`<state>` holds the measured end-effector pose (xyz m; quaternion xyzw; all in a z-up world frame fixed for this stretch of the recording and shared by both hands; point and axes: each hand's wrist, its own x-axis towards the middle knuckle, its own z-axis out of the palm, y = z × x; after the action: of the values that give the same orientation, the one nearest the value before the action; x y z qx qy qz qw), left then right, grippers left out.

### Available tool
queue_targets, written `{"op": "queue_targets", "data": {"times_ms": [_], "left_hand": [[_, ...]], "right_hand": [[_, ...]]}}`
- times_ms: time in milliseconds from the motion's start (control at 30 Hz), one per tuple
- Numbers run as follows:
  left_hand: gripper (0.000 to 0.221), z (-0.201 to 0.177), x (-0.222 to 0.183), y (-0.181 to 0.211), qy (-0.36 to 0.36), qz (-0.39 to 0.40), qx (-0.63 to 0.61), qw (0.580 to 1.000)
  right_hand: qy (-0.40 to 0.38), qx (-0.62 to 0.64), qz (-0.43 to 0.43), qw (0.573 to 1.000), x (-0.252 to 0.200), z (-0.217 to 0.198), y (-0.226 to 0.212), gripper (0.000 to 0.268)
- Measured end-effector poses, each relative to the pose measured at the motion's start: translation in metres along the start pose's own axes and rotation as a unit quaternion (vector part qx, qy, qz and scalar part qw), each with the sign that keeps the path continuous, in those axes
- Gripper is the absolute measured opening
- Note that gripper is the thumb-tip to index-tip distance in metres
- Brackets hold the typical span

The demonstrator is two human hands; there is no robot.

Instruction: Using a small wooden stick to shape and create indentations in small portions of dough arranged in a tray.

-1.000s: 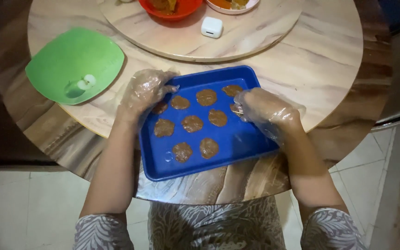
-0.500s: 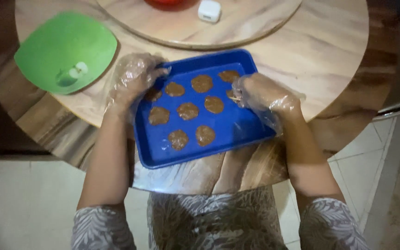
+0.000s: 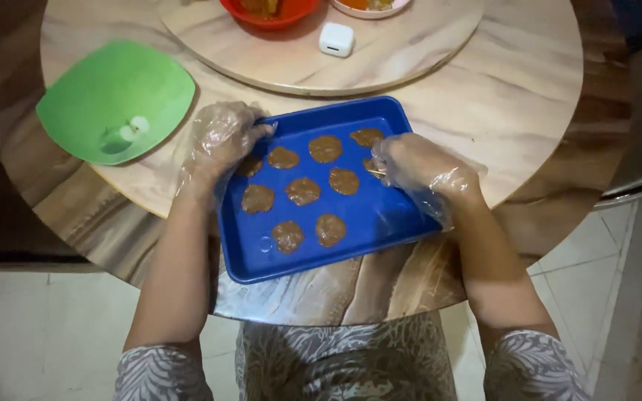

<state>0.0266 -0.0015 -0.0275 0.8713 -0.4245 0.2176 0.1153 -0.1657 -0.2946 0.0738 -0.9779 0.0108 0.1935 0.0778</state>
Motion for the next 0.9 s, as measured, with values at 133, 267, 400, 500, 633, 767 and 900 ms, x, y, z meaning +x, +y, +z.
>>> {"op": "queue_targets", "data": {"times_ms": [133,267,400,500,633,767,900], "left_hand": [[0.034,0.005,-0.003,0.000,0.006,0.014,0.013,1.000],[0.036,0.008,-0.004,-0.001,0.034,0.034,0.050,0.998],[0.033,0.015,0.002,-0.006,-0.006,0.012,0.057,0.998],[0.032,0.005,0.000,0.001,-0.007,0.024,0.053,0.998],[0.033,0.007,0.002,-0.001,-0.039,0.004,0.008,0.999],[0.031,0.003,0.011,0.002,-0.068,-0.011,0.027,0.997],[0.031,0.007,0.004,0.005,-0.034,0.034,0.087,0.995]], "right_hand": [[-0.021,0.016,0.043,0.999,-0.011,-0.002,-0.010,0.040],[-0.016,0.030,0.046,0.998,-0.010,-0.002,-0.008,0.040],[-0.021,0.046,0.038,0.998,-0.007,0.003,-0.013,0.041],[-0.013,0.053,0.031,0.998,-0.004,-0.005,-0.016,0.041],[0.000,0.042,0.022,0.999,-0.004,-0.005,-0.011,0.040],[-0.001,0.026,0.004,1.000,-0.002,-0.005,-0.008,0.037],[-0.002,0.011,0.019,1.000,0.000,0.004,-0.008,0.036]]}}
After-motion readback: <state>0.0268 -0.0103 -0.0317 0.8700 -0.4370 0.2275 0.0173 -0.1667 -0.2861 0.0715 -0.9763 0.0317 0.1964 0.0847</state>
